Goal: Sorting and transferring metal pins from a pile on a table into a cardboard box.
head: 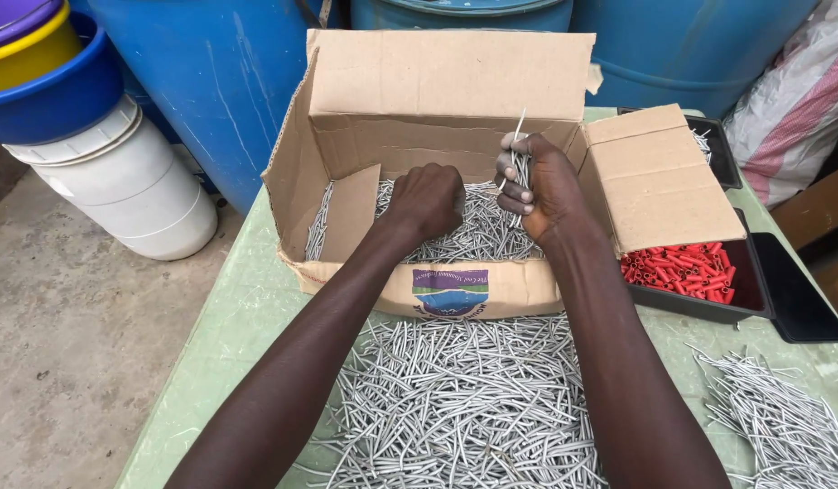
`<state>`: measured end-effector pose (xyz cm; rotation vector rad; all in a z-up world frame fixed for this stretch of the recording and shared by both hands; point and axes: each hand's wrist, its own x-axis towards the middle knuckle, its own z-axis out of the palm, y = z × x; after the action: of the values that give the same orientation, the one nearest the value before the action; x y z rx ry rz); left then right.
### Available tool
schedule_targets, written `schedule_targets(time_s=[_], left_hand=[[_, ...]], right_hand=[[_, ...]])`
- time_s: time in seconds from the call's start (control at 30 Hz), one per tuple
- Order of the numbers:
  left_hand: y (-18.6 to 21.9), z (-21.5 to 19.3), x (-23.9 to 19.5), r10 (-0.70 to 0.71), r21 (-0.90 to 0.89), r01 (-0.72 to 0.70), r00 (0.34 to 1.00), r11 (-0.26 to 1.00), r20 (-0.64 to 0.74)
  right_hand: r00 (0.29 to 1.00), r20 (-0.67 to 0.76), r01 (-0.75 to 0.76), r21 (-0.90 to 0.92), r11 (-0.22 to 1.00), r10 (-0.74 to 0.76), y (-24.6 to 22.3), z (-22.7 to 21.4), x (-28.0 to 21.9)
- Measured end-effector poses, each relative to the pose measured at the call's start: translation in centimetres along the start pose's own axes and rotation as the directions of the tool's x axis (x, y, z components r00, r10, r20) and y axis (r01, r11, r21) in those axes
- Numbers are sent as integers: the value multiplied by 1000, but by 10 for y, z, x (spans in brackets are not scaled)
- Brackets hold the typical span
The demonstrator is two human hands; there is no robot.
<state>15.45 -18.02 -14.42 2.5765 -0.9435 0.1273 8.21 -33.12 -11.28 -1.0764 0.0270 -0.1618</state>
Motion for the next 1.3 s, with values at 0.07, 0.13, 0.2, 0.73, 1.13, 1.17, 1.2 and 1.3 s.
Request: schedule_targets(time_s=[0.07,0.13,0.2,0.73,1.13,1.17,1.2,1.3], left_hand=[[-4,-5,-5,-57,-149,55,998,987,-11],[-9,-15,-7,-40,-263,36,999,964,-12],[-13,-20,-11,-28,-374,19,999,927,-18],[-2,-13,-28,129,-251,-113,990,961,50],[-2,18,-10,185,-130,-188,982,974,-30],[-3,19,-8,181,-136,-188,981,973,-64],[-7,13,-9,178,-133,-186,982,973,-70],[-12,-5,-12,127,-341,-168,982,925,-140]], right_hand=[[1000,-18,-19,-7,1000,19,-1,5,-4],[999,-37,-6,-48,999,5,-1,7,-4],[999,-51,3,-91,996,-8,0,10,-5],[996,-37,73,-116,991,-78,2,12,-4],[996,-24,79,-113,990,-82,4,12,-5],[995,-23,90,-113,990,-93,4,12,-4],[995,-16,92,-114,989,-95,4,12,-4],[990,-77,110,-109,988,-118,2,13,-6]])
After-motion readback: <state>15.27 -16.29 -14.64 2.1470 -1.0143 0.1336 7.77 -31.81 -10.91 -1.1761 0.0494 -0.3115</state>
